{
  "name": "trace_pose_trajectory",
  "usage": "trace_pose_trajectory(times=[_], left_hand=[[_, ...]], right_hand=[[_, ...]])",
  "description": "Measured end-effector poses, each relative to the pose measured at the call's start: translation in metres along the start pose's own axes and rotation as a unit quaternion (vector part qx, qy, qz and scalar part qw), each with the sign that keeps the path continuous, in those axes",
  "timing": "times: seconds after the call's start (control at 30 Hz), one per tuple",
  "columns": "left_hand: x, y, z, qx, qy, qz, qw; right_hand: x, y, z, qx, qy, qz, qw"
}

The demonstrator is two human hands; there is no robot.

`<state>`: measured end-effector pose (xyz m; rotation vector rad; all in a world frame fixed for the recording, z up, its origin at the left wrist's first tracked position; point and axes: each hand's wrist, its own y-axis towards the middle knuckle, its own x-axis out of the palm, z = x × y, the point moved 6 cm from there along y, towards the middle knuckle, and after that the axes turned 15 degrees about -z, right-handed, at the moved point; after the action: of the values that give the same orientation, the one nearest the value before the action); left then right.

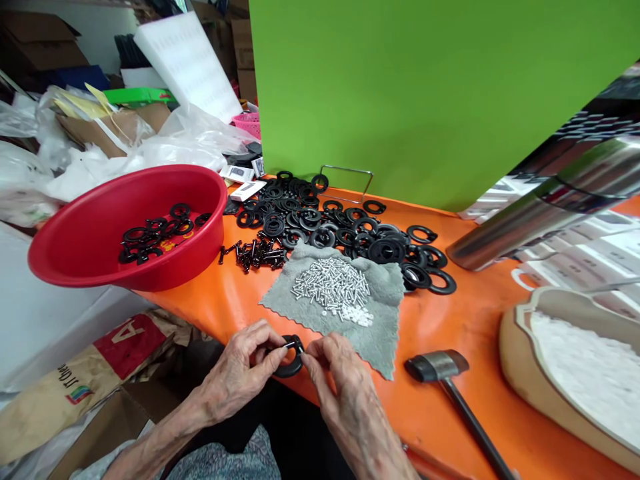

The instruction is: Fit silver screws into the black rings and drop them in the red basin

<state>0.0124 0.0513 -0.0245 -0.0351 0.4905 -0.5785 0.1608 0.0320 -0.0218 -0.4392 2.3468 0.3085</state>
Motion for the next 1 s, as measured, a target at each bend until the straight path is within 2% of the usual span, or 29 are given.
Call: trace_pose_trajectory(times=[0.17, 0.37, 0.43, 0.57, 0.63, 0.73, 0.8, 0.87, 1.0], left_hand=[[0.001, -0.004, -0.001, 0.010, 0.014, -0.005, 1.000], [0.001, -0.005, 0.001, 0.048, 0.026, 0.012, 0.998], [0.001, -0.005, 0.000, 0.050, 0.013, 0.007, 0.999], [-0.003, -0.005, -0.003, 0.037, -0.026, -0.018, 0.999], [-0.006, -0.005, -0.004, 0.024, -0.045, -0.040, 0.998], [-0.009, -0.007, 0.001, 0.014, -0.058, -0.078, 0.995], [-0.008, -0.009, 0.009, 0.025, -0.044, -0.108, 0.993], [-0.003, -0.009, 0.018, 0.051, -0.012, -0.125, 0.991], [0.010, -0.004, 0.020, 0.081, 0.031, -0.090, 0.992]], right_hand=[[0.008, -0.002, -0.004, -0.023, -0.018, -0.008, 1.000], [0.009, -0.004, -0.003, -0.020, -0.030, 0.008, 0.999], [0.009, -0.003, 0.000, -0.016, -0.007, 0.006, 1.000], [0.012, 0.003, 0.004, -0.049, 0.088, -0.052, 0.994], [0.012, 0.005, 0.006, -0.049, 0.124, -0.050, 0.990], [0.014, 0.004, 0.012, -0.012, 0.169, -0.013, 0.985], [0.019, 0.001, 0.018, 0.043, 0.216, -0.001, 0.975], [0.027, 0.000, 0.024, 0.109, 0.281, 0.007, 0.954], [0.041, 0.004, 0.024, 0.177, 0.372, 0.006, 0.911]])
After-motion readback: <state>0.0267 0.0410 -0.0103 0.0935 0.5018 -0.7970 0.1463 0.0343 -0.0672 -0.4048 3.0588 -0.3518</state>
